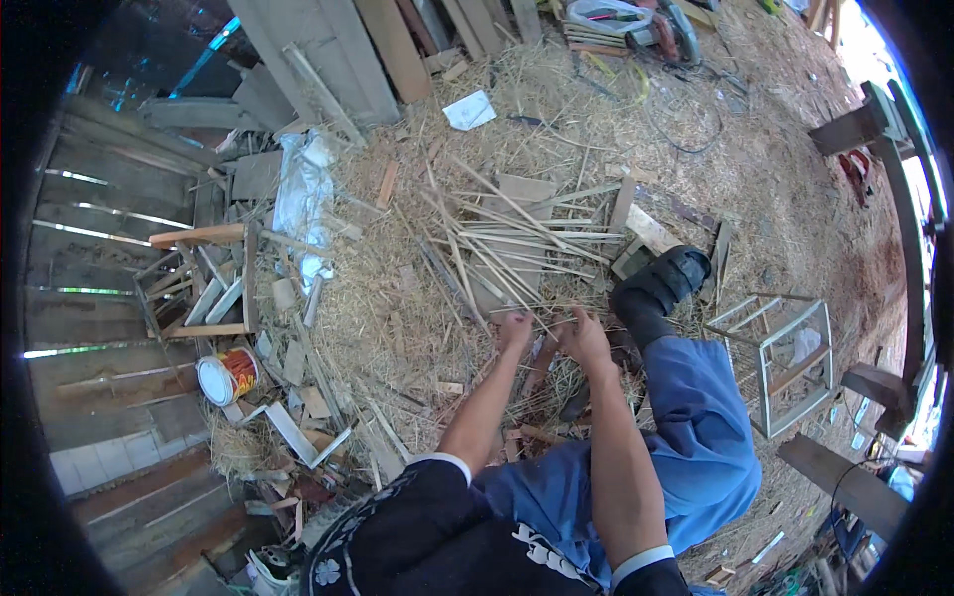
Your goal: The person constructs a wooden bird cage frame by hand, using a knife to shave and fit thin wooden slats into the cage structure, turning the frame over to work on different sides, and picking up more slats from a pile on the ground.
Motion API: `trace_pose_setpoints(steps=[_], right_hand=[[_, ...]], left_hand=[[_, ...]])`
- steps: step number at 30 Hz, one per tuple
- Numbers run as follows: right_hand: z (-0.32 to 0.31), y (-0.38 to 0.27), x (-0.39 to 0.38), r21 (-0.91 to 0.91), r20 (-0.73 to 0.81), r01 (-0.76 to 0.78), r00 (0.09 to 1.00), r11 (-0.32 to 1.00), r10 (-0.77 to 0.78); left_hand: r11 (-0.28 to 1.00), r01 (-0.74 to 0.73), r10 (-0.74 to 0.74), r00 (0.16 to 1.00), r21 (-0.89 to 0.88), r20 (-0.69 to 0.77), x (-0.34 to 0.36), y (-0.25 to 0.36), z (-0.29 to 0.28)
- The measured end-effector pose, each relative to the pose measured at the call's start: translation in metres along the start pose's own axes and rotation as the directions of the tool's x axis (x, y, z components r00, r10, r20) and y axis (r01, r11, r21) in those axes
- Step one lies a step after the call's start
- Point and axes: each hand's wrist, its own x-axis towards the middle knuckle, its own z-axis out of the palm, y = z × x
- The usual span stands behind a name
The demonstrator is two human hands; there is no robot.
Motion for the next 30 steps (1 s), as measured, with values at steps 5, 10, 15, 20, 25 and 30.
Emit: trace_pose_setpoints(steps=[5, 10, 15, 20, 25, 30], right_hand=[[-0.003, 0.022, 0.005, -0.012, 0.004, -0.023, 1.0, 1.0, 0.023], [0.009, 0.007, 0.009, 0.023, 0.0, 0.018, 1.0, 1.0, -0.018], [0.014, 0.011, 0.008, 0.023, 0.008, 0.032, 0.999, 0.999, -0.032], [0.01, 0.02, 0.013, -0.007, 0.034, -0.009, 0.999, 1.0, 0.009], [0.012, 0.026, 0.016, -0.013, 0.042, -0.061, 0.997, 0.998, 0.061], [0.028, 0.028, 0.027, -0.105, 0.079, -0.088, 0.992, 0.991, 0.097]], left_hand=[[0.872, 0.299, -0.202, 0.941, -0.387, 0.272, -0.032, 0.024, 0.039], [0.799, 0.238, -0.133, 0.965, -0.552, 0.224, -0.021, 0.026, 0.017], [0.828, 0.187, -0.086, 0.974, -0.529, 0.211, -0.017, 0.029, 0.007], [0.844, 0.211, -0.092, 0.963, -0.493, 0.255, -0.028, 0.046, 0.004], [0.984, -0.113, 0.081, 0.973, -0.14, -0.214, -0.045, 0.053, -0.016], [0.966, -0.114, 0.206, 0.881, 0.232, -0.426, -0.045, 0.055, -0.054]])
